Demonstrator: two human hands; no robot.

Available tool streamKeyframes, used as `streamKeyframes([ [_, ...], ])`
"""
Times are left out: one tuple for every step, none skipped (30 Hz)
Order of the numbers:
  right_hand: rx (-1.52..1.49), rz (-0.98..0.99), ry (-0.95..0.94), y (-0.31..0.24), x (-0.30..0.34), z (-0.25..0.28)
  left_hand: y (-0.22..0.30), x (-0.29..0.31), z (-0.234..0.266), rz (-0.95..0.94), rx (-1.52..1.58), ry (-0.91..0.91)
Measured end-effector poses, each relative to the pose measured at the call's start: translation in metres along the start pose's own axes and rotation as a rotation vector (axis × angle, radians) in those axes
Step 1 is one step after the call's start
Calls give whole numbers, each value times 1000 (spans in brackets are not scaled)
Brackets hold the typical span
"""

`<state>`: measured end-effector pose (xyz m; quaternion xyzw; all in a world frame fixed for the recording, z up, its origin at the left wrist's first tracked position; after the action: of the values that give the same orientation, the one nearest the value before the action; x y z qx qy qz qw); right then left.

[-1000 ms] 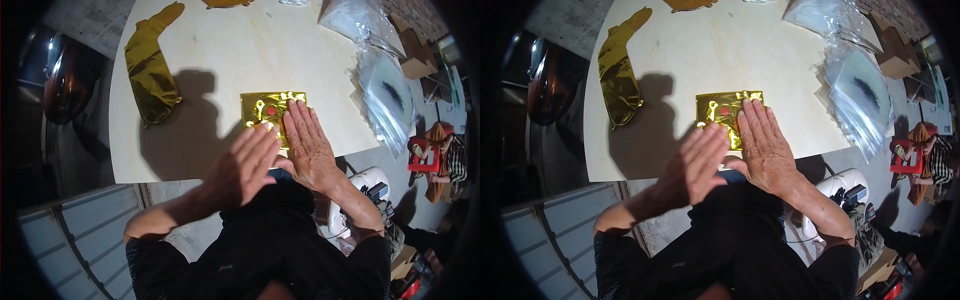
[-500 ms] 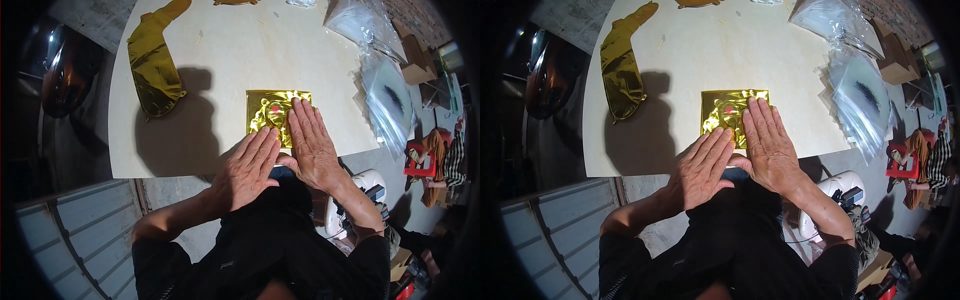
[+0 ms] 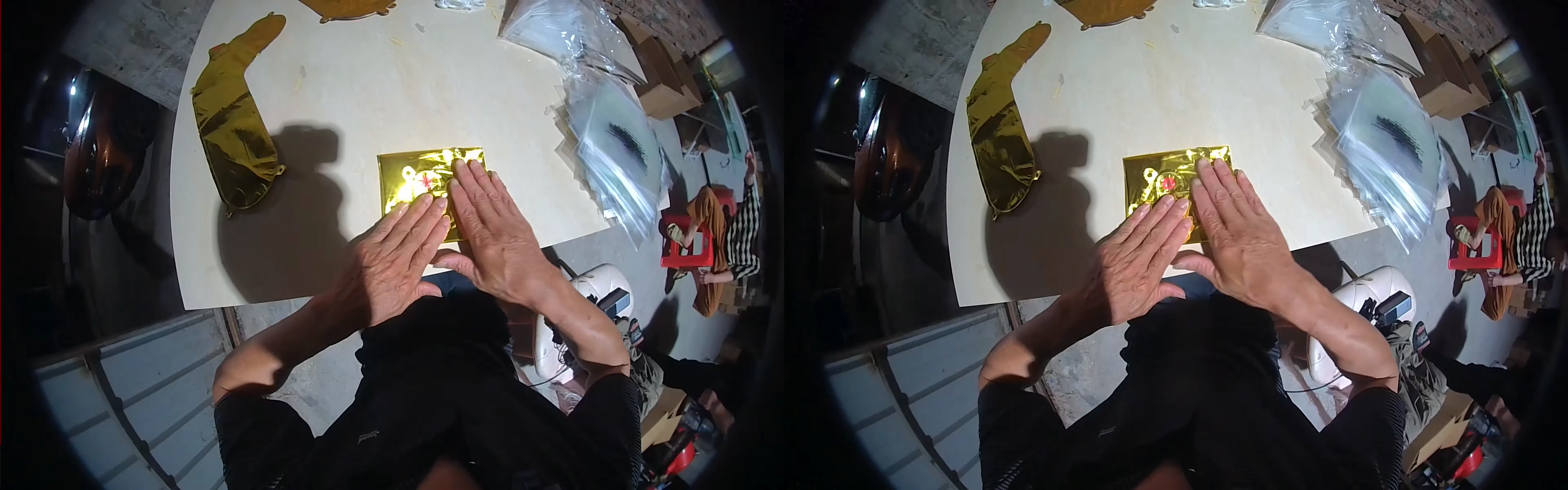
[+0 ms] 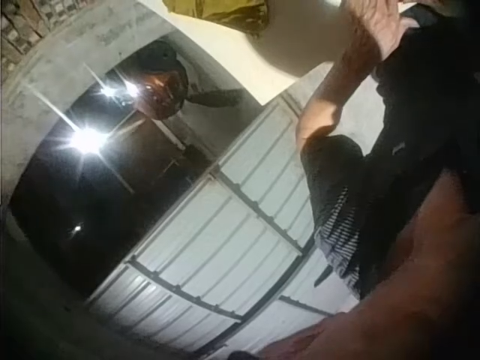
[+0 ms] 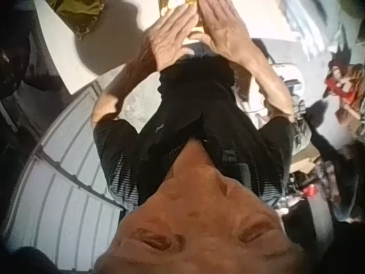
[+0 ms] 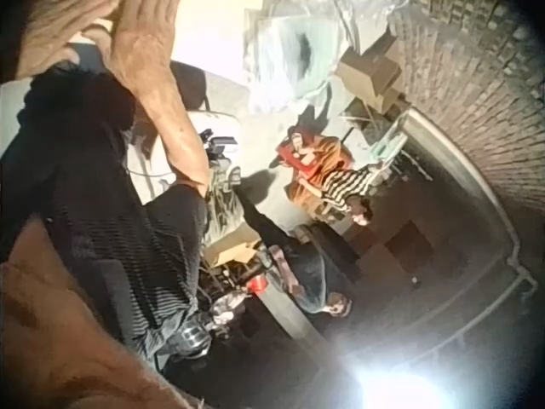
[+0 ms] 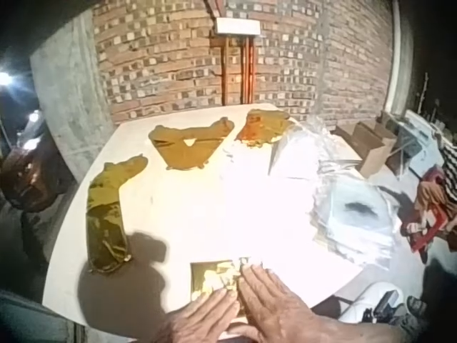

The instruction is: The person folds an uninflated foil balloon into a compact square by hand on a table, then retrieves a cardboard sheet and places the folded balloon against it.

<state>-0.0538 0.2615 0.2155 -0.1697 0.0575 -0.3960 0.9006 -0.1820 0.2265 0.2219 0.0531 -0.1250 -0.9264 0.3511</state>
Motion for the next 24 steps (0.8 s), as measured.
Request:
streamKeyframes([
  [0,0,2,2,1,4,0,0,1,3,4,-8],
  [-1,17,47,4,4,12,0,0,1,2,2,-9],
  [-3,35,90,5,7,19,0,0,2,-4,15,-7],
  [-4,35,89,7,10,23,0,0,2,-10,28,-5],
  [96,116,104,0,13,29,0,-1,3,-9,28,-6],
  [196,191,121,-8,17,34,-1,-2,6,-19,39,11],
  [210,225,128,-16,17,38,-1,-3,9,-29,50,27],
  [210,221,132,-17,19,37,-1,-3,9,-33,48,25],
  [239,243,110,-18,20,32,-1,-4,11,-38,65,36],
  [267,264,89,-20,22,28,-1,-5,12,-43,82,48],
  [273,260,95,-19,22,27,-1,-6,13,-48,79,48],
  [274,260,98,-19,22,27,0,-7,15,-53,71,64],
  [295,267,90,-19,22,26,0,-8,17,-58,64,80],
  [316,273,82,-20,23,25,0,-9,17,-59,62,80],
  [317,272,85,-19,24,24,0,-10,17,-56,67,97],
  [320,271,88,-18,25,22,0,-11,18,-55,72,115],
  [324,269,92,-18,26,21,0,-13,19,-58,69,114],
  [323,269,95,-18,26,21,0,-14,21,-64,71,135],
  [333,267,106,-17,26,21,1,-14,23,-71,72,157],
  [343,265,118,-17,27,22,1,-13,21,-72,70,155],
  [344,261,121,-15,26,22,0,-14,20,-62,71,169],
  [350,260,134,-12,26,22,-1,-14,20,-52,73,183],
  [355,258,148,-10,26,23,-1,-16,21,-56,71,182],
  [355,255,152,-6,24,22,-2,-17,22,-47,75,177],
])
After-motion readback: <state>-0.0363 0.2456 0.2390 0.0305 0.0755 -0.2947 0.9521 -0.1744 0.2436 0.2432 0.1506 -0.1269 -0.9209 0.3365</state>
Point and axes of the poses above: each hand's wrist, its own x-axis away from the middle knuckle, its own z-axis out of the back of the hand, y = z × x, the point moved 8 cm from there along -x, towards the middle knuckle, and after that the axes turned 9 degrees about -y, right-handed, at the moved point
